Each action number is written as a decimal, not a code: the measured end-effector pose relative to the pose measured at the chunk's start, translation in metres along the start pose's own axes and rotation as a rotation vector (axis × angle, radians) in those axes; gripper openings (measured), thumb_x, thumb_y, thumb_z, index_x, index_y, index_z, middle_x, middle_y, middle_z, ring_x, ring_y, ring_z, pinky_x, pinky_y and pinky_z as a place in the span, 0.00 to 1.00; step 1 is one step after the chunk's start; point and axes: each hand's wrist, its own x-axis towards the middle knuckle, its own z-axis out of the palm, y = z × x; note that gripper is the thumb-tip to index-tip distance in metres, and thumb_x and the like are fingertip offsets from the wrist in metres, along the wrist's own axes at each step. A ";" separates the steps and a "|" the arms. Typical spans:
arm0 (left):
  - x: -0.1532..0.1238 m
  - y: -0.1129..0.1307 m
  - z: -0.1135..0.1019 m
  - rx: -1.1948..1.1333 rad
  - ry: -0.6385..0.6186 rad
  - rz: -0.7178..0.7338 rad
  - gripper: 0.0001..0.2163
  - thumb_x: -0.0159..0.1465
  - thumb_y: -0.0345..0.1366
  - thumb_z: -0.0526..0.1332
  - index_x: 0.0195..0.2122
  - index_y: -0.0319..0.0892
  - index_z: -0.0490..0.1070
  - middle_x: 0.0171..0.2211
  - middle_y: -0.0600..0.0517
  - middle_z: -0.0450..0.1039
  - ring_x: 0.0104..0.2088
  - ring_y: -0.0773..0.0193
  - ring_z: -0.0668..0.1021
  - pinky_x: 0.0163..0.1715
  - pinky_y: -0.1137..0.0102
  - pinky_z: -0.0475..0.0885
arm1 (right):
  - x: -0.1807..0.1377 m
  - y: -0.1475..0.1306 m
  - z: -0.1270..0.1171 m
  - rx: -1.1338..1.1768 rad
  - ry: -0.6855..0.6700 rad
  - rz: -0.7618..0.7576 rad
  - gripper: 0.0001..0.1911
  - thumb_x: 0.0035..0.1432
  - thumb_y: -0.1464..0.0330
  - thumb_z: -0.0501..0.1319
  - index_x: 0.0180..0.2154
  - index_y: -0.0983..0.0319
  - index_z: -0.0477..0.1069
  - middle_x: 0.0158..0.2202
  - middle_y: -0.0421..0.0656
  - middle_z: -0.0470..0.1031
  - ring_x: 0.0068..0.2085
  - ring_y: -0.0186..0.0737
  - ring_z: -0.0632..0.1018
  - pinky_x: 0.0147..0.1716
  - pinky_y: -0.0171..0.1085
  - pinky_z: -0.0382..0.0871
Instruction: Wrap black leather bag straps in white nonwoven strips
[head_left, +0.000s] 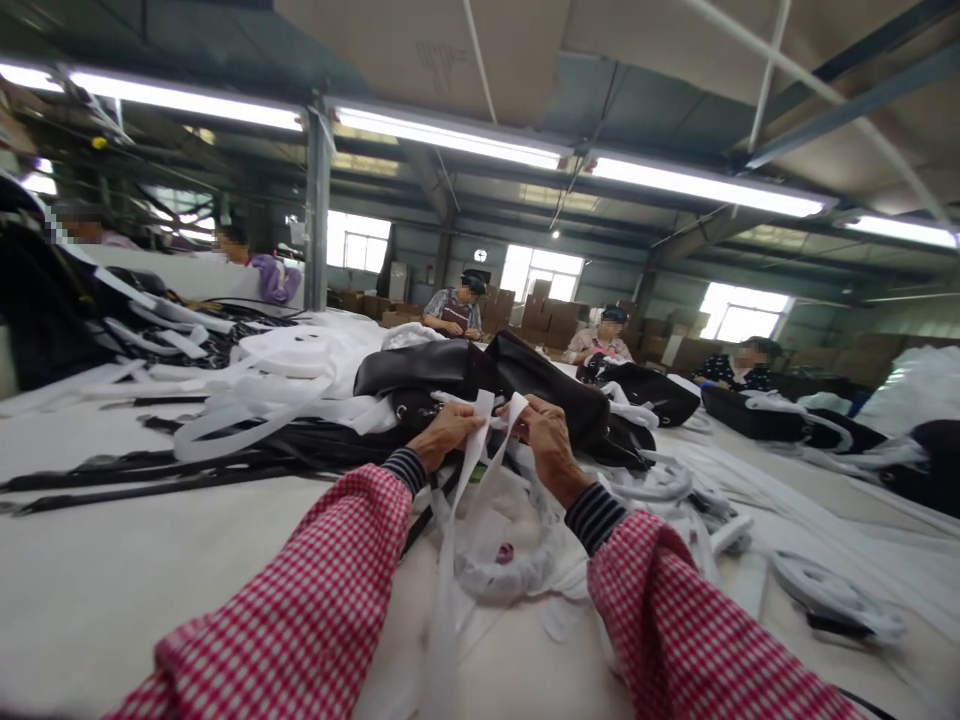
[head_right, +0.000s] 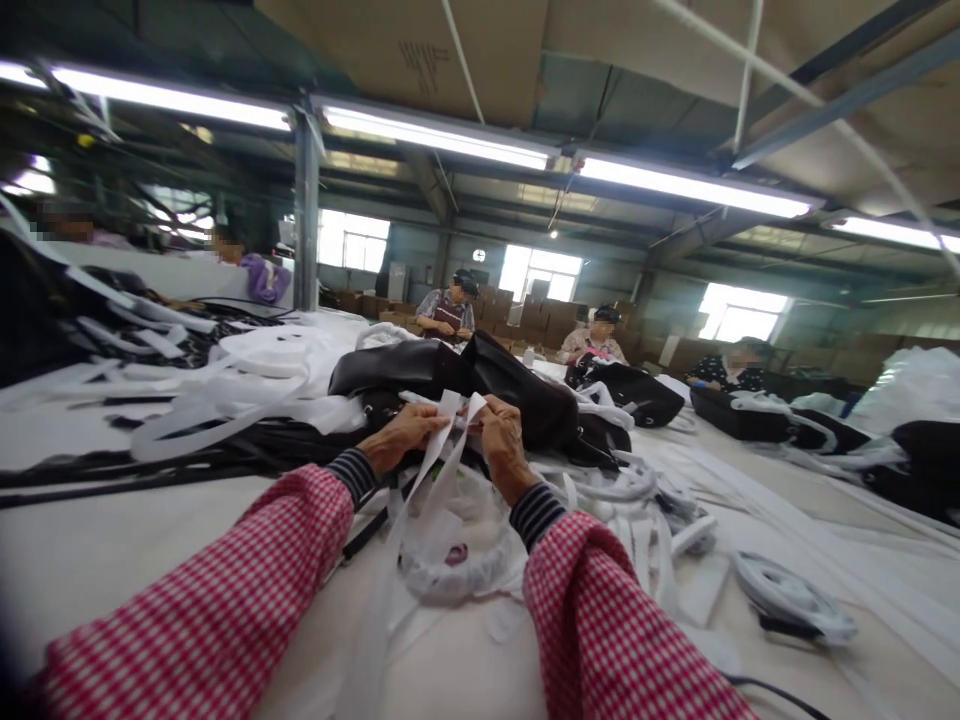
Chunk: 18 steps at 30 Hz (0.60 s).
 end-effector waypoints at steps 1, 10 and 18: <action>0.006 -0.002 0.002 -0.005 0.006 0.009 0.09 0.66 0.39 0.65 0.36 0.37 0.75 0.28 0.54 0.73 0.25 0.68 0.73 0.28 0.71 0.70 | 0.001 -0.004 0.003 0.009 0.004 -0.014 0.17 0.51 0.55 0.64 0.27 0.63 0.75 0.31 0.45 0.78 0.32 0.40 0.77 0.35 0.38 0.75; 0.051 -0.004 -0.003 -0.016 0.112 0.082 0.10 0.71 0.40 0.63 0.40 0.37 0.73 0.33 0.54 0.74 0.28 0.69 0.75 0.29 0.72 0.75 | 0.002 -0.053 0.005 -0.009 0.035 -0.190 0.15 0.52 0.58 0.64 0.24 0.62 0.74 0.27 0.42 0.77 0.30 0.38 0.75 0.37 0.38 0.73; 0.069 -0.012 -0.009 -0.057 0.191 0.065 0.12 0.70 0.40 0.63 0.47 0.37 0.74 0.42 0.49 0.76 0.37 0.63 0.79 0.37 0.65 0.79 | -0.052 -0.115 -0.030 -0.098 0.008 -0.319 0.12 0.60 0.61 0.65 0.31 0.63 0.80 0.32 0.43 0.79 0.33 0.39 0.77 0.39 0.37 0.72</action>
